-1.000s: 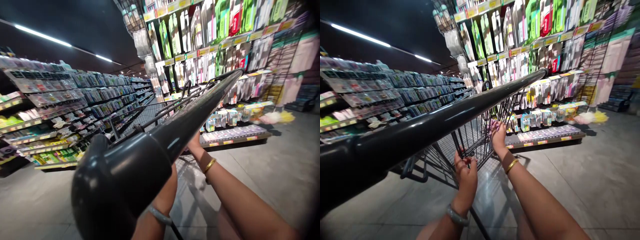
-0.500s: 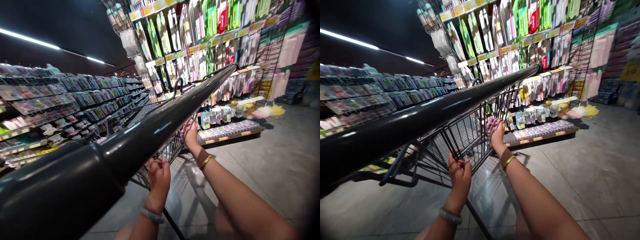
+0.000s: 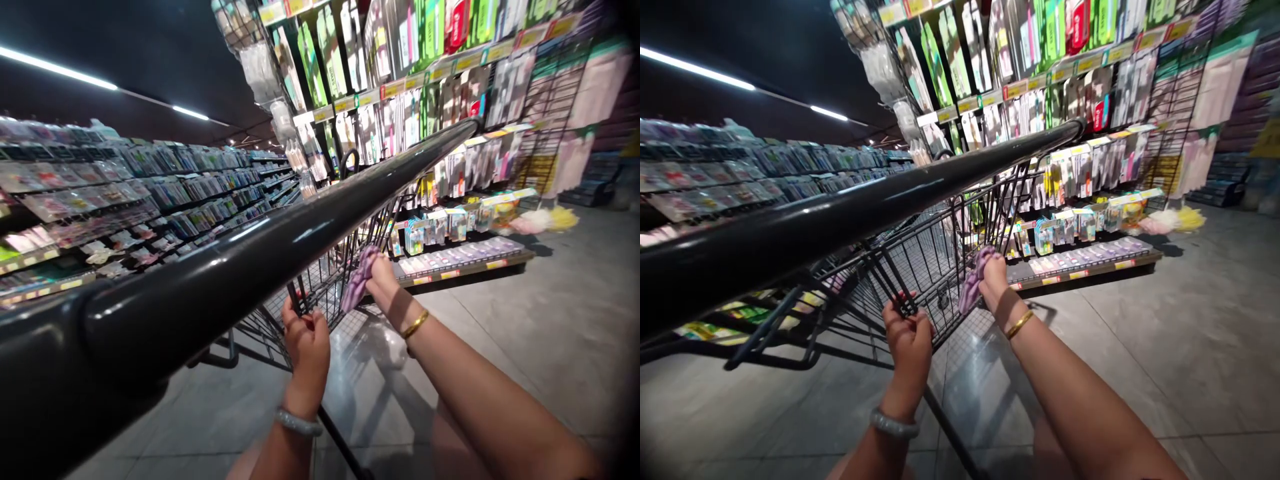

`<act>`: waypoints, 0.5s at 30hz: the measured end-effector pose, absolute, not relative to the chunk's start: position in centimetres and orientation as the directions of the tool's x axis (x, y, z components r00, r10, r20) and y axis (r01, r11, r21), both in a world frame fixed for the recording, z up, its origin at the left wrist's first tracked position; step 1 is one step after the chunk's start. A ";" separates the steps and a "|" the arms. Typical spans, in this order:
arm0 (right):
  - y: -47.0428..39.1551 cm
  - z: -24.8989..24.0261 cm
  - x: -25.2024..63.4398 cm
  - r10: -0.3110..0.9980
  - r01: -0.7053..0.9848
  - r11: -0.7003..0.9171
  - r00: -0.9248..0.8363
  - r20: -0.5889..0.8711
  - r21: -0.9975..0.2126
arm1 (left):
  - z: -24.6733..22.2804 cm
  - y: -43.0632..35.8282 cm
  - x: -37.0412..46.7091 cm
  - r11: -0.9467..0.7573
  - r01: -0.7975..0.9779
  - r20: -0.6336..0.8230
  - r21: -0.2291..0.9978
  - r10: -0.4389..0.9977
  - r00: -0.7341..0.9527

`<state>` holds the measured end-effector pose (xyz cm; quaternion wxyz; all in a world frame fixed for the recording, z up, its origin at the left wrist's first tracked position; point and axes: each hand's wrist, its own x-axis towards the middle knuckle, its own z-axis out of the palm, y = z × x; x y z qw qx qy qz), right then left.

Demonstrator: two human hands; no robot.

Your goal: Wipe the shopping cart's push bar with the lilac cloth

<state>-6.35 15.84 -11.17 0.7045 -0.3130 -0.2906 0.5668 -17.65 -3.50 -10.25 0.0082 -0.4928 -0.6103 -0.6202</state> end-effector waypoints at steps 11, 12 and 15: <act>13.3 -11.1 -7.2 0.981 -0.434 0.151 0.176 0.080 -0.888 | -9.8 -2.5 -19.0 -0.280 0.628 0.655 0.726 0.559 -0.508; 13.3 -10.6 -7.1 0.973 -0.402 0.194 0.195 0.123 -0.895 | -9.7 -2.5 -19.2 -0.272 0.625 0.647 0.732 0.565 -0.512; 13.3 -9.7 -6.9 0.937 -0.301 0.316 0.247 0.247 -0.900 | -9.4 -2.3 -19.8 -0.252 0.609 0.625 0.752 0.565 -0.538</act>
